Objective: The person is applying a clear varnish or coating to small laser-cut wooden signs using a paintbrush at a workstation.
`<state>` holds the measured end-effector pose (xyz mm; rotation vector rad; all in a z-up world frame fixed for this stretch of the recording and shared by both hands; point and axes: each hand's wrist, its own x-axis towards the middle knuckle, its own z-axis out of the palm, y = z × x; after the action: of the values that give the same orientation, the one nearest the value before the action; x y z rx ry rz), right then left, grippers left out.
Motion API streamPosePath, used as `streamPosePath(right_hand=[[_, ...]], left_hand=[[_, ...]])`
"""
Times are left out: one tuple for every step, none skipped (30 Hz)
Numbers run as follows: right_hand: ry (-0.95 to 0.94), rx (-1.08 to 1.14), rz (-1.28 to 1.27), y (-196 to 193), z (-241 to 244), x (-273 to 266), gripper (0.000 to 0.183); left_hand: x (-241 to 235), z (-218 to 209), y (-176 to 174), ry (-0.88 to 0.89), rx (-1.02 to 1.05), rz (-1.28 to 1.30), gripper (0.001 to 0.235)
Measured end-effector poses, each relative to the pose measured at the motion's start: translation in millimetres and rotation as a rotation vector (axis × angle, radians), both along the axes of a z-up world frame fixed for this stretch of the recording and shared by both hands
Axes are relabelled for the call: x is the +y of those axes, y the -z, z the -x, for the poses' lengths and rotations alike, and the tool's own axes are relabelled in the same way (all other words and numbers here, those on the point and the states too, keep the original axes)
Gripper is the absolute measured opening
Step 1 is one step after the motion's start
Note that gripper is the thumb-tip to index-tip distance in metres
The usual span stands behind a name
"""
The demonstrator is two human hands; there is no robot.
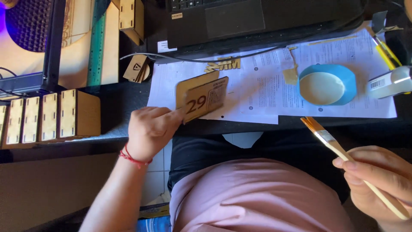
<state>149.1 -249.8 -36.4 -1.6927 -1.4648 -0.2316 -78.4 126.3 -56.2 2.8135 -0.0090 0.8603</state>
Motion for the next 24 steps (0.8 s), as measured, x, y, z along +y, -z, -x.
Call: streamPosePath(right_hand=[[-0.013,0.007,-0.02,0,-1,2,0.016],[-0.011,0.009,-0.024,3,-3,3,0.016],[-0.005,0.036,-0.039,5,-5,4,0.017],[0.002,0.061,-0.058,7,-7,4,0.018],[0.006,0.061,-0.066,-1,-3,12,0.018],[0.041,0.041,-0.058,-8,0,21,0.022],[0.077,0.023,-0.051,-17,3,30,0.027],[0.084,0.016,-0.066,-29,7,43,0.027],[0.037,0.003,-0.04,-41,12,55,0.016],[-0.009,-0.01,-0.013,-54,16,66,0.012],[0.0,-0.019,-0.027,-60,20,78,0.012],[-0.053,-0.078,-0.062,-65,24,88,0.015],[-0.107,-0.137,-0.095,-70,28,99,0.019],[-0.098,-0.141,-0.101,-72,31,105,0.019],[-0.104,-0.133,-0.148,-74,35,111,0.015],[-0.115,-0.124,-0.195,-75,38,118,0.012],[-0.11,-0.128,-0.199,-73,39,120,0.012],[-0.113,-0.096,-0.243,-71,40,122,0.017],[-0.117,-0.063,-0.287,-68,42,124,0.023],[-0.117,-0.062,-0.286,-71,44,125,0.023],[-0.103,-0.005,-0.266,-74,47,126,0.02],[-0.089,0.053,-0.245,-78,49,127,0.018],[-0.09,0.055,-0.245,-78,52,129,0.018],[-0.104,0.137,-0.256,-79,54,131,0.013]], left_hand=[[-1,3,2,0.04,0.005,0.223,0.014],[-8,2,2,0.043,0.007,0.219,0.014],[-16,1,2,0.065,-0.078,0.577,0.002],[-24,0,2,0.089,-0.161,0.932,0.014],[-31,-1,7,0.094,-0.159,0.925,0.014],[-35,-2,11,0.079,-0.198,1.106,0.023],[-39,-4,15,0.063,-0.236,1.287,0.035],[-45,-10,18,0.076,-0.236,1.273,0.035],[-50,-16,21,0.141,-0.299,1.417,0.035],[-57,-22,25,0.21,-0.36,1.562,0.036],[-59,-29,26,0.226,-0.358,1.549,0.036],[-63,-35,28,0.384,-0.398,1.692,0.028],[-66,-40,31,0.547,-0.433,1.832,0.025],[-71,-44,32,0.557,-0.425,1.828,0.025],[-74,-47,33,0.554,-0.417,1.887,0.033],[-79,-49,35,0.547,-0.412,1.947,0.041],[-80,-51,35,0.554,-0.407,1.943,0.041],[-83,-52,35,0.56,-0.406,1.986,0.038],[-85,-53,35,0.565,-0.405,2.03,0.035],[-85,-55,36,0.564,-0.405,2.03,0.035],[-86,-56,37,0.531,-0.415,1.973,0.032],[-86,-57,37,0.496,-0.425,1.915,0.03],[-87,-57,36,0.494,-0.425,1.915,0.03],[-88,-57,33,0.511,-0.447,1.907,0.032]])
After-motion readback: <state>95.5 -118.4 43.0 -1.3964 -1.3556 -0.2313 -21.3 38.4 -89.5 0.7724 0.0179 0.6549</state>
